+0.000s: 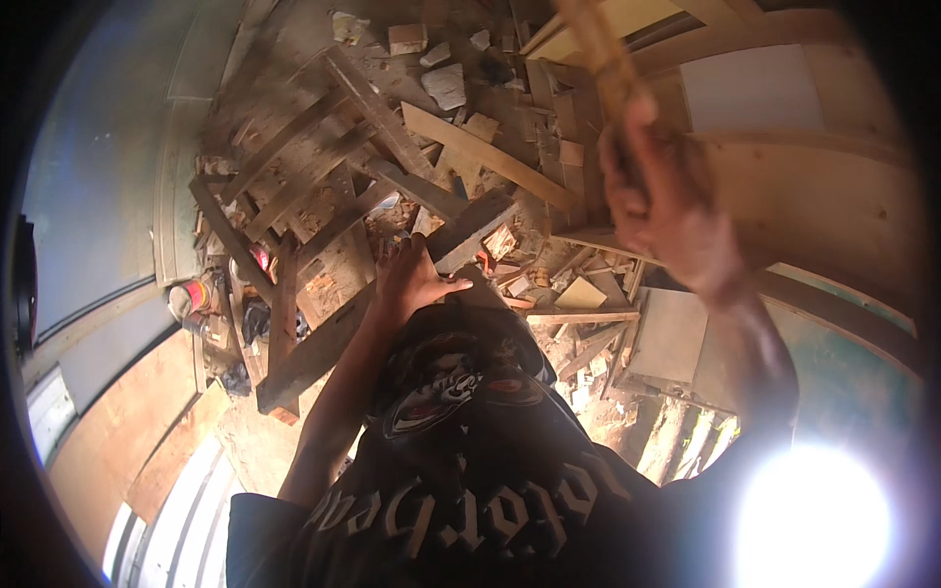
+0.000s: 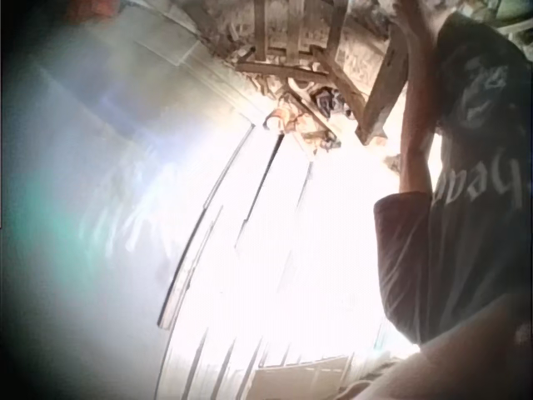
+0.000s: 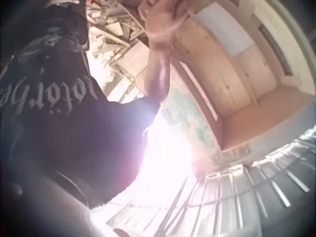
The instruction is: The person uses a chisel to carve a small wooden block, then uses a hammer to drive nails into a wooden frame. The person repeatedly hammers nails into the frame and adjusts the wood pieces.
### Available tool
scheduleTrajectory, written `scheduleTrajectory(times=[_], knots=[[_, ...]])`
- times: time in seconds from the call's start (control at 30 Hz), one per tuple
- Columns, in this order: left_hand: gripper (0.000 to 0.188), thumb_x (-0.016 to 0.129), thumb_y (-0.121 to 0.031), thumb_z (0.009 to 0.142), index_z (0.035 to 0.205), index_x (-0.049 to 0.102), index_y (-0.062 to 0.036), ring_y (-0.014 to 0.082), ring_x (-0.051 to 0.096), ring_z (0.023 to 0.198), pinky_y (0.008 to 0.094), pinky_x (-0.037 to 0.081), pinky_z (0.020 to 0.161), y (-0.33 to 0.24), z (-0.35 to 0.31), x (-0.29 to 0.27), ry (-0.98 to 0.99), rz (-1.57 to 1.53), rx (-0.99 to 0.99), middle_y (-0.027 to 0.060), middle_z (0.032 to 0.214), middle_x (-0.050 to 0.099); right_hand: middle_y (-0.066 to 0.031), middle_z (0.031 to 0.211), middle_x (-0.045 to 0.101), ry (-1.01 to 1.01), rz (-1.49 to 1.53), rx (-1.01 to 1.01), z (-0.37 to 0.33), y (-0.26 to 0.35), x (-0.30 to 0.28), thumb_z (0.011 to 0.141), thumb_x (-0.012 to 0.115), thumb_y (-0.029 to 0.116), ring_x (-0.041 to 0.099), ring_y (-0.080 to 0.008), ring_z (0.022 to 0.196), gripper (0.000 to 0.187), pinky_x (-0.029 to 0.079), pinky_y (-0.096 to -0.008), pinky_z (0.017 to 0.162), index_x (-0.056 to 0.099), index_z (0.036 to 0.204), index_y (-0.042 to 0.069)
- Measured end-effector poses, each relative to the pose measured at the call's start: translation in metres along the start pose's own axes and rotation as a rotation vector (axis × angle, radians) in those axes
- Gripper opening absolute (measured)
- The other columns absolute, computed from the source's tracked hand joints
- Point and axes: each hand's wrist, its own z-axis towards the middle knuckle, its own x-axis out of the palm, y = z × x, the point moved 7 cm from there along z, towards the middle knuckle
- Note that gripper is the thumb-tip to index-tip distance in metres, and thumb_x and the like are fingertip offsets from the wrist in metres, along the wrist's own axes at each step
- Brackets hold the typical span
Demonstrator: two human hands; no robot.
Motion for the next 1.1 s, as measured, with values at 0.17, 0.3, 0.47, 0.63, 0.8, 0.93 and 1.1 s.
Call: scheduleTrajectory(times=[0.17,0.3,0.47,0.63,0.8,0.93,1.1], knots=[[0.087,0.075,-0.062,0.070,0.121,0.050,0.0027,0.0306,0.063,0.110,0.0485,0.053,0.086,-0.002,-0.003,0.005,-0.099,0.024,0.005,0.0189,0.115,0.063,0.0030,0.058,0.040,0.024,0.079,-0.351,0.022,0.076,-0.004,0.103,0.034,0.052,0.039,-0.0053,0.044,0.054,0.034,-0.0242,0.040,0.056,0.099,0.003],[0.097,0.079,-0.052,0.065,0.132,0.043,0.0078,0.0339,0.063,0.109,0.0459,0.051,0.093,0.001,0.000,0.007,-0.083,-0.025,-0.060,0.0240,0.115,0.063,0.0013,0.061,0.045,0.077,-0.284,-0.399,0.020,0.029,0.043,0.103,0.035,0.051,0.044,-0.0071,0.045,0.049,0.041,-0.0242,0.041,0.054,0.104,0.005],[0.087,0.077,-0.050,0.066,0.129,0.051,0.0040,0.0325,0.064,0.109,0.0457,0.051,0.093,-0.004,-0.009,0.004,-0.149,0.032,0.010,0.0216,0.117,0.064,-0.0006,0.062,0.048,0.629,-0.546,0.391,0.007,-0.076,0.051,0.101,0.041,0.054,0.050,-0.0096,0.045,0.047,0.046,-0.0239,0.040,0.051,0.097,0.008],[0.086,0.078,-0.062,0.064,0.118,0.057,0.0018,0.0299,0.062,0.111,0.0416,0.050,0.092,-0.013,-0.024,-0.014,-0.539,0.178,0.081,0.0175,0.114,0.063,0.0036,0.057,0.038,0.332,-0.134,-0.307,0.050,0.056,0.000,0.100,0.042,0.056,0.036,-0.0075,0.039,0.047,0.030,-0.0255,0.034,0.049,0.086,0.011],[0.080,0.079,-0.061,0.063,0.109,0.061,0.0018,0.0318,0.066,0.101,0.0435,0.054,0.082,-0.016,-0.021,-0.005,-0.384,0.087,0.018,0.0185,0.108,0.067,0.0017,0.058,0.042,0.052,-0.264,-0.453,0.026,0.017,0.013,0.102,0.039,0.051,0.043,-0.0103,0.043,0.049,0.037,-0.0299,0.039,0.049,0.082,0.008],[0.073,0.080,-0.061,0.062,0.101,0.066,-0.0003,0.0323,0.069,0.093,0.0442,0.056,0.076,-0.019,-0.027,0.000,-0.318,0.060,0.081,0.0177,0.099,0.070,0.0039,0.059,0.037,0.660,-0.632,0.529,0.007,-0.114,0.032,0.103,0.043,0.046,0.030,-0.0056,0.042,0.046,0.025,-0.0231,0.033,0.047,0.078,0.007],[0.072,0.079,-0.064,0.060,0.096,0.069,-0.0014,0.0330,0.069,0.093,0.0437,0.055,0.079,-0.015,-0.029,-0.007,-0.417,-0.020,0.071,0.0174,0.094,0.070,0.0077,0.058,0.034,0.465,-0.146,0.154,0.052,-0.005,0.006,0.095,0.052,0.058,0.031,-0.0041,0.041,0.047,0.025,-0.0206,0.036,0.053,0.095,0.010]])
